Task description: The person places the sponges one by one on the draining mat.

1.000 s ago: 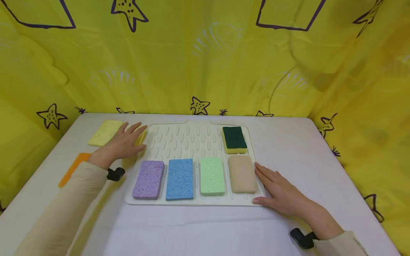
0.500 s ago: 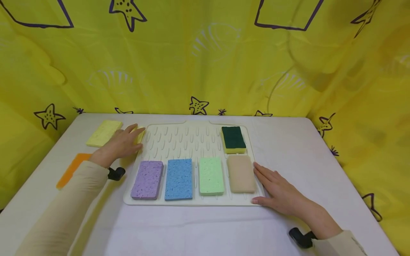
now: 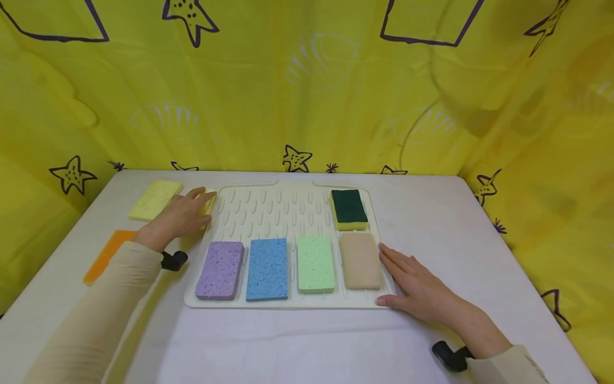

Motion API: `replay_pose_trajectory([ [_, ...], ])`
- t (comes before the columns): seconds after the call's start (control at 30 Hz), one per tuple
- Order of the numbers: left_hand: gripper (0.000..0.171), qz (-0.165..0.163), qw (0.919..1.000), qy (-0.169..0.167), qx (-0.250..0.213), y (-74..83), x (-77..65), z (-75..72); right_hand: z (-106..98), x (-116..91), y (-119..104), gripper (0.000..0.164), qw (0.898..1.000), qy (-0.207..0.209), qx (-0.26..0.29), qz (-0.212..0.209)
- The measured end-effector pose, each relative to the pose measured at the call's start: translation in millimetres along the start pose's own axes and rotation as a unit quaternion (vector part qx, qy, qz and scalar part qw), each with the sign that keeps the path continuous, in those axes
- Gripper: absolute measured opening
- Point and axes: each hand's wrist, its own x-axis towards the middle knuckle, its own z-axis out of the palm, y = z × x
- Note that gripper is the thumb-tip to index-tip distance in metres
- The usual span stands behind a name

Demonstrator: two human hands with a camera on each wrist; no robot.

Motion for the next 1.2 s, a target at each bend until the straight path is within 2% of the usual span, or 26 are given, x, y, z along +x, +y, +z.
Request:
replay_pose_trajectory([
  [0.37, 0.053, 0.021, 0.9995, 0.006, 0.021, 4.7, -1.1, -5.7, -1.9, 0.2, -0.4, 0.095, 1.0, -0.006, -0.003, 0.004],
  [0.53, 0.045, 0.038, 0.9987, 0.025, 0.023, 7.7, 0.6, -8.9, -1.7, 0.1, -0.2, 0.096, 1.0, -0.009, -0.002, 0.007],
  [0.63, 0.045, 0.035, 0.9989, 0.029, 0.016, 11.7, 2.3, -11.1, -1.1, -0.1, 0.2, 0.096, 1.0, -0.007, -0.002, 0.006],
  [0.9, 0.052, 0.012, 0.9997, 0.008, -0.022, 27.8, 8.2, -16.9, -1.1, 0.1, -0.1, 0.096, 1.0, -0.011, 0.002, 0.01],
  [1.2, 0.07, 0.029, 0.999, -0.019, -0.027, 45.4, 12.9, -19.5, -1.8, 0.6, -1.0, 0.096, 1.0, -0.009, 0.003, 0.01],
])
